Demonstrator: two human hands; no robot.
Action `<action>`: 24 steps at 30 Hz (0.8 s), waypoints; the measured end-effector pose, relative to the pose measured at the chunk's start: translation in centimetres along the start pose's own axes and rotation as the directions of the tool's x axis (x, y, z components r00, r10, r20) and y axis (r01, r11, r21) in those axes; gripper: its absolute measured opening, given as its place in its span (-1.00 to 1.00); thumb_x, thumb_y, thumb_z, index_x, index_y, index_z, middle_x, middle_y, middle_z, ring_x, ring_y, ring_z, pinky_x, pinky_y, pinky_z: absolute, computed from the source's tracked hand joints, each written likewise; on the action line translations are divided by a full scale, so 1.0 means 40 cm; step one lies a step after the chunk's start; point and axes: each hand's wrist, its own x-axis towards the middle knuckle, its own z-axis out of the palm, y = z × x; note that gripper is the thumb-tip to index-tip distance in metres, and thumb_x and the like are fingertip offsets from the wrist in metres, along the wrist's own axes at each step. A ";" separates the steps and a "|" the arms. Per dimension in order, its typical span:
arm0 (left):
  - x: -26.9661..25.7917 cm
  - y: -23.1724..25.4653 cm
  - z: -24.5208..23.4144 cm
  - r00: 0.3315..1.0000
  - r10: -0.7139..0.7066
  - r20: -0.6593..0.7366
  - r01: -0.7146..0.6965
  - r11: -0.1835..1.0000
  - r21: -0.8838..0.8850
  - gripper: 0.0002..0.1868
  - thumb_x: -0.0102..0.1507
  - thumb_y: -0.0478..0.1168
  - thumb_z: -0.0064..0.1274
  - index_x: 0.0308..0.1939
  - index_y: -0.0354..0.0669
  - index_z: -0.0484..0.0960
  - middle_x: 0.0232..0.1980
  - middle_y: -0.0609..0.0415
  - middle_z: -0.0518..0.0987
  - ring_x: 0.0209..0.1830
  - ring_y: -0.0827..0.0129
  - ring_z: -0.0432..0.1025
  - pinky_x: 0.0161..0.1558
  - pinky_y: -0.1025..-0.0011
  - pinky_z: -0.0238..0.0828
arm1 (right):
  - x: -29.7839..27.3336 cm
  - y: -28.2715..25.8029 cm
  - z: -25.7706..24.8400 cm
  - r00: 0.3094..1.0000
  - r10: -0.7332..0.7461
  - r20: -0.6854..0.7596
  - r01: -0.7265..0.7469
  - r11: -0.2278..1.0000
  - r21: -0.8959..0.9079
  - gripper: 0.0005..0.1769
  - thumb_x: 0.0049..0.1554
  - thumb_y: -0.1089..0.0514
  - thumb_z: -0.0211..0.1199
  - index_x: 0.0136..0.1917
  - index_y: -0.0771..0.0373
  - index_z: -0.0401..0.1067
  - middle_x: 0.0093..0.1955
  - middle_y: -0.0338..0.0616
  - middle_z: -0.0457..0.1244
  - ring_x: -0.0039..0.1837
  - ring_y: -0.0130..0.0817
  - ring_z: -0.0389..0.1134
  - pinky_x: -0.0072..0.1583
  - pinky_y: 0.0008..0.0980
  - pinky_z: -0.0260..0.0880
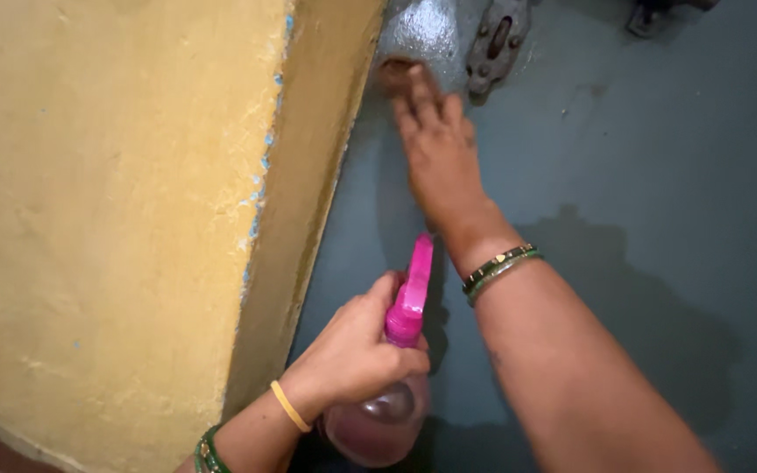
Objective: The person sprays a cleaning solution from a pink spray bottle onto a gray wall and wipes the surface with a brown cloth. The person repeatedly sprays and wipes the same wall area throughout the clip.
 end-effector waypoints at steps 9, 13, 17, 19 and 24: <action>-0.003 -0.023 0.020 1.000 -0.013 0.006 0.013 1.000 -0.001 -0.25 -0.11 -0.24 0.20 0.19 -0.18 0.41 -0.34 0.00 0.71 -0.28 0.19 0.66 -0.17 0.29 0.57 | -0.238 -0.121 -0.012 0.902 -0.389 0.189 0.346 0.911 0.226 -0.34 -0.04 0.08 0.18 0.37 0.08 0.41 0.58 -0.19 0.06 0.33 -0.21 0.23 0.13 -0.17 0.33; -0.002 -0.026 0.029 1.000 -0.025 0.009 0.025 0.999 0.039 -0.42 -0.06 -0.23 0.20 0.05 -0.30 0.48 -0.33 -0.03 0.72 -0.27 0.18 0.67 -0.15 0.29 0.57 | -0.294 -0.102 -0.065 0.871 -0.459 0.176 0.393 0.865 0.311 -0.35 0.03 0.11 0.22 0.42 0.02 0.38 0.57 -0.27 0.11 0.35 -0.27 0.24 0.16 -0.19 0.32; 0.004 -0.030 0.044 0.999 -0.044 0.008 0.043 0.996 0.080 -0.31 -0.08 -0.23 0.19 0.16 -0.20 0.43 -0.34 -0.04 0.71 -0.28 0.17 0.65 -0.16 0.28 0.54 | -0.284 0.016 -0.098 0.857 -0.363 0.366 0.319 0.931 0.177 -0.23 -0.16 0.23 0.31 0.36 0.02 0.33 0.59 -0.30 0.12 0.35 -0.24 0.23 0.23 -0.18 0.33; 0.006 -0.032 0.050 0.999 -0.050 0.015 0.048 0.996 0.070 -0.27 -0.10 -0.23 0.18 0.19 -0.17 0.42 -0.35 -0.04 0.70 -0.28 0.17 0.65 -0.17 0.28 0.53 | -0.267 0.110 -0.130 0.874 -0.169 0.456 0.145 0.985 0.088 0.18 -0.40 0.49 0.31 0.54 0.10 0.26 0.42 -0.27 0.20 0.31 -0.10 0.20 0.32 -0.24 0.31; 0.014 -0.036 0.068 0.996 -0.051 0.069 0.050 0.999 0.014 -0.25 -0.11 -0.24 0.18 0.19 -0.19 0.39 -0.33 -0.02 0.71 -0.27 0.18 0.65 -0.15 0.29 0.55 | -0.131 0.363 -0.254 0.996 -0.039 0.075 0.044 0.997 -0.059 -0.06 -0.25 0.41 0.36 0.44 0.07 0.45 0.51 -0.17 0.21 0.36 0.08 0.18 0.39 -0.12 0.27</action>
